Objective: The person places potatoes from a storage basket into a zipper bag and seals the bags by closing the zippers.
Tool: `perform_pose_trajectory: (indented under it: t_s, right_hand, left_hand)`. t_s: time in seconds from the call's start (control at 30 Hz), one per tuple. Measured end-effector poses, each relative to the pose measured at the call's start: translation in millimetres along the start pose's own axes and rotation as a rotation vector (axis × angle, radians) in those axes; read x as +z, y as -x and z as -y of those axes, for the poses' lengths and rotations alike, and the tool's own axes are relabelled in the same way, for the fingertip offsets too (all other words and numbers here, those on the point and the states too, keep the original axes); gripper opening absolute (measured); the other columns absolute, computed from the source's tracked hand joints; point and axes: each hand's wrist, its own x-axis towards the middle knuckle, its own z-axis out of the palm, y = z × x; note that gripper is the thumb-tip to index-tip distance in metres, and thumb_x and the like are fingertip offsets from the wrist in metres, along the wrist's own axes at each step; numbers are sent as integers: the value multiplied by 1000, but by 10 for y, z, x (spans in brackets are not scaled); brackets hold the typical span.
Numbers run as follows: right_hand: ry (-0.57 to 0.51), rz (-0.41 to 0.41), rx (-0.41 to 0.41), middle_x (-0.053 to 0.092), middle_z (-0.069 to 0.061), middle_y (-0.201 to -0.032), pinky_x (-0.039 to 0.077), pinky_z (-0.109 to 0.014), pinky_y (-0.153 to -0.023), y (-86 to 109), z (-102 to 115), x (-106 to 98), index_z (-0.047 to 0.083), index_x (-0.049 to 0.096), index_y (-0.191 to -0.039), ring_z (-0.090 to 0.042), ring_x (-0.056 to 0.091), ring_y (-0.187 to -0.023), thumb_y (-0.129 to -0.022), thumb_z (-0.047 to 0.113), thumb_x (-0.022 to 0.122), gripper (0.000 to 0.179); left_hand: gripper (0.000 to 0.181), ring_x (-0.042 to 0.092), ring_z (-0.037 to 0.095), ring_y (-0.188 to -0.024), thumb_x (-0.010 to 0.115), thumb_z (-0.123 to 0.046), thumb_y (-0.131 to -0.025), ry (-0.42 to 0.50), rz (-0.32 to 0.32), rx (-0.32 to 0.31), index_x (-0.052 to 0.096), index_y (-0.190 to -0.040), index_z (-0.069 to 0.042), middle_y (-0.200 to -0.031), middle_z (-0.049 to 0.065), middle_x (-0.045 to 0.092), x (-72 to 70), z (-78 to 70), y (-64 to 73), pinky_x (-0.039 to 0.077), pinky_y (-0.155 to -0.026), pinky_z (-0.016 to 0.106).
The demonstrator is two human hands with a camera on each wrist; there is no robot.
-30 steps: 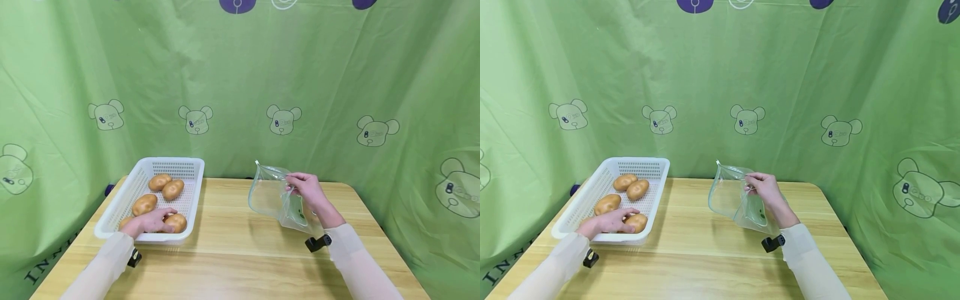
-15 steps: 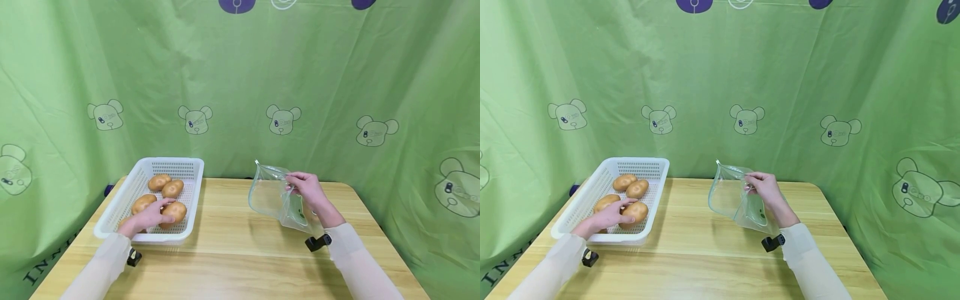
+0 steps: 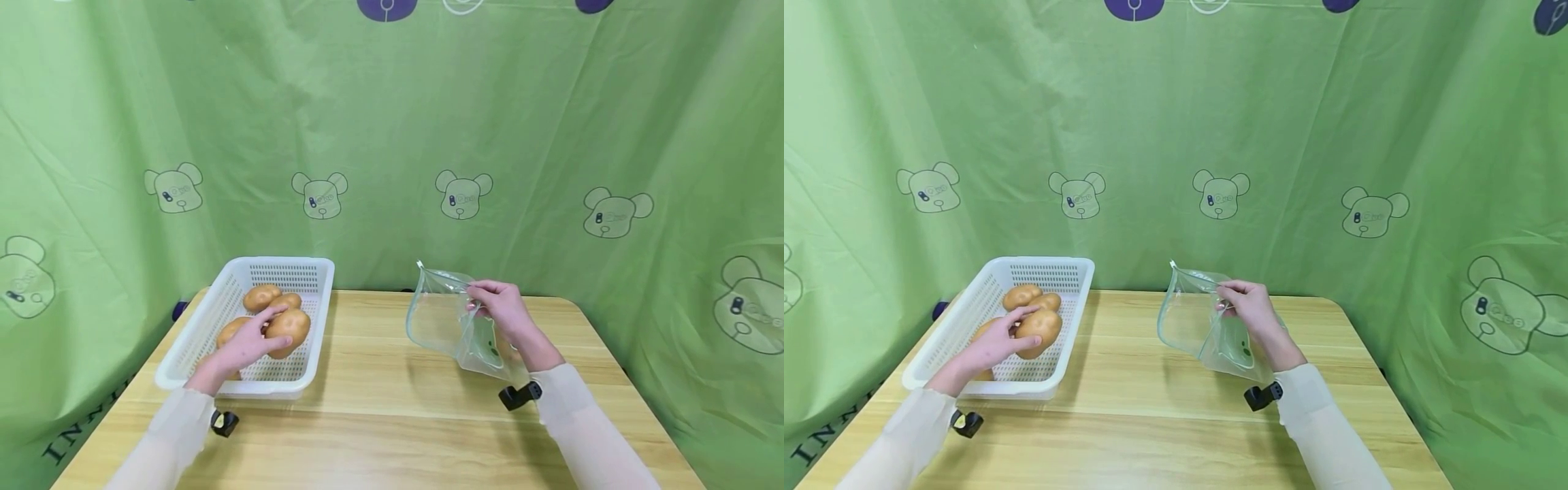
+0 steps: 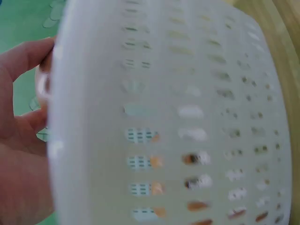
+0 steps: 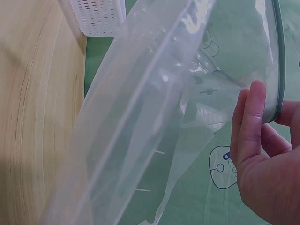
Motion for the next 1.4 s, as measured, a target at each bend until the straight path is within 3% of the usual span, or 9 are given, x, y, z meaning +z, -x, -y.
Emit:
perform_pose_trajectory:
  t_s: [0.17, 0.33, 0.6, 0.83, 0.93, 1.13, 1.4]
  right_hand:
    - [-5, 0, 5, 65, -2, -80, 54, -22, -63, 5, -7, 6, -14, 56, -118, -8, 63, -68, -93, 14, 60, 38]
    - [-8, -5, 8, 65, -9, -84, 54, -22, -62, 6, -7, 2, -14, 56, -118, -8, 62, -68, -93, 14, 60, 38]
    - [17, 7, 11, 64, 1, -79, 54, -22, -65, -6, 20, 26, -13, 56, -119, -8, 62, -70, -93, 14, 59, 37]
    - [10, 1, 14, 65, 0, -80, 54, -22, -65, -3, 14, 43, -13, 55, -119, -8, 62, -69, -93, 13, 59, 37]
    - [0, 1, 15, 65, -1, -80, 55, -22, -65, -1, 16, 52, -13, 55, -119, -8, 62, -69, -93, 11, 59, 36]
    - [-9, 3, 20, 64, -1, -79, 55, -22, -65, -6, 10, 50, -14, 55, -119, -8, 62, -68, -92, 11, 60, 36]
    - [17, 12, 29, 64, -4, -80, 54, -22, -64, -9, -5, 43, -14, 56, -117, -8, 62, -69, -93, 12, 59, 35]
  left_hand:
    - [68, 44, 43, -120, 67, -22, -88, 63, -38, 29, 33, -144, -5, -140, 28, 38, 41, -127, -15, 43, -95, 51]
    - [63, 45, 38, -120, 69, -18, -86, 148, -53, 91, 38, -140, -5, -139, 21, 41, 178, -293, -72, 42, -96, 48]
    - [64, 48, 34, -116, 68, -21, -87, 160, -8, 110, 39, -140, -3, -136, 19, 44, 492, -547, -188, 43, -96, 45]
    - [62, 51, 31, -111, 67, -17, -86, 292, 54, 65, 39, -140, -5, -133, 17, 47, 778, -802, -313, 46, -89, 41]
    - [61, 51, 29, -110, 67, -18, -86, 324, 60, 83, 40, -140, -7, -132, 16, 47, 924, -797, -408, 46, -90, 41]
    - [61, 50, 31, -112, 64, -17, -87, 421, 88, 138, 38, -141, -4, -133, 19, 45, 1098, -948, -522, 45, -93, 42]
    - [59, 49, 31, -116, 65, -15, -88, 513, 122, 135, 39, -140, -6, -136, 16, 45, 1300, -1113, -657, 45, -94, 42]
